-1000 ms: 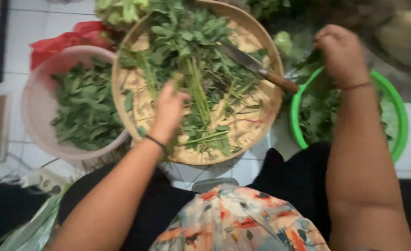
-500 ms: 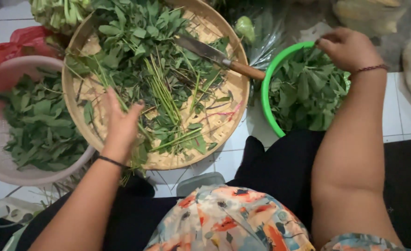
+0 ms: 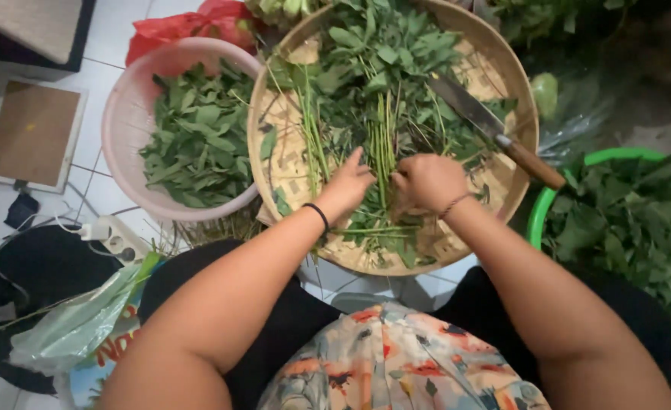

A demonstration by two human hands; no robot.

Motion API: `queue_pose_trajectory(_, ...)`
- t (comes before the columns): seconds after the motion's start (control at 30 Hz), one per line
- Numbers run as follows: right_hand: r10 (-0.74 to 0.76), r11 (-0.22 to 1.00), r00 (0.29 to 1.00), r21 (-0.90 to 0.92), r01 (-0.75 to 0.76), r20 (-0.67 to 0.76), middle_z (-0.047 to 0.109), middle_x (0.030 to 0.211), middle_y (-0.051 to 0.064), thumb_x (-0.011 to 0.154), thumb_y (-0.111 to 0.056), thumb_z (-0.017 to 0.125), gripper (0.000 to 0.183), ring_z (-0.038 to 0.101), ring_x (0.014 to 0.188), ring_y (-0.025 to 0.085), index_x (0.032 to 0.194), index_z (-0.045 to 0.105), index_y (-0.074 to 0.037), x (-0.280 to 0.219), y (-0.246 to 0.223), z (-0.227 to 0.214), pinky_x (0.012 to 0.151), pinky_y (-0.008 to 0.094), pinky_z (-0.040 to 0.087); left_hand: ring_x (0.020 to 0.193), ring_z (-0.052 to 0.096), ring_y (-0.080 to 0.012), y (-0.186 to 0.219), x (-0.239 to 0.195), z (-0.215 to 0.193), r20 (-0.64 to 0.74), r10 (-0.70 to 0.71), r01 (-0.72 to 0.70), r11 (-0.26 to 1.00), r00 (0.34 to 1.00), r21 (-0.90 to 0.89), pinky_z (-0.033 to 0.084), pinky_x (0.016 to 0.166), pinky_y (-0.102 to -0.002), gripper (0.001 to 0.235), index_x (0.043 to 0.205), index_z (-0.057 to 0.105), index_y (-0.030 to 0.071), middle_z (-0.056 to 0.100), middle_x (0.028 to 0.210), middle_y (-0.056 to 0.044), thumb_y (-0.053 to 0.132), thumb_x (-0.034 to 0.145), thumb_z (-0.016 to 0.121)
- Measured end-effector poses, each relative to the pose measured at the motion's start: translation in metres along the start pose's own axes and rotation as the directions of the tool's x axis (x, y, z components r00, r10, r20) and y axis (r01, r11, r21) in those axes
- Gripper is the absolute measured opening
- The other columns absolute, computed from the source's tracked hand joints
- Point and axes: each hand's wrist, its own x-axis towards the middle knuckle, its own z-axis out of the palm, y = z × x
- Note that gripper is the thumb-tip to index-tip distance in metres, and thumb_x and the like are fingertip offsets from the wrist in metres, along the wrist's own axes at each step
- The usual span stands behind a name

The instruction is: The person sits on the floor and uses a knife to trim leaves from stems of leafy green vegetables. The trimmed leaves are placed into a pink colander, while the stems are set aside on a woven tray. The person handles the vegetables one at a time, repeatedly cutting and separating parts.

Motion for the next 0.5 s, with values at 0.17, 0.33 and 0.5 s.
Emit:
queue_pose_trajectory(0.17,0.003,0.976,1.0,0.218,0.0,-0.015,0.074,0.088,0.015,0.085,-0.036,0.07,0.025,0.07,0.08,0.035,0.091,0.077,-0.012,0.035,0.024,0.049,0.07,0.046,0.056,0.121,0.064,-0.0248,-0.009,0.001,0.006,0.147,0.046,-0.034,0.996,0.988,-0.083,0.05,0.101,-0.033,0.067,0.154,0.039,0.006,0.065,0.137,-0.019,0.014,0.092,0.063)
queue_pose_trajectory(0.33,-0.022,0.647,0.997,0.759,0.072,-0.076,0.069,0.079,0.01,0.093,-0.019,0.064,0.015,0.067,0.069,0.022,0.095,0.067,-0.004,0.039,0.034,0.019,0.063,0.036,0.054,0.117,0.064,-0.0198,0.005,-0.009,0.002,0.183,0.143,-0.157,0.986,0.973,0.062,0.05,0.1,-0.031,0.052,0.144,0.057,0.005,0.07,0.132,-0.013,0.021,0.095,0.064)
queue_pose_trajectory(0.5,0.032,0.173,0.998,0.984,0.051,-0.057,0.065,0.076,0.003,0.097,-0.01,0.052,0.012,0.062,0.067,0.013,0.103,0.061,-0.004,-0.005,0.037,-0.076,0.06,0.029,0.053,0.112,0.062,-0.0197,0.045,-0.022,-0.003,0.147,0.008,-0.024,0.994,0.989,0.103,0.049,0.096,-0.031,0.058,0.15,0.05,0.009,0.066,0.133,-0.014,0.028,0.097,0.062)
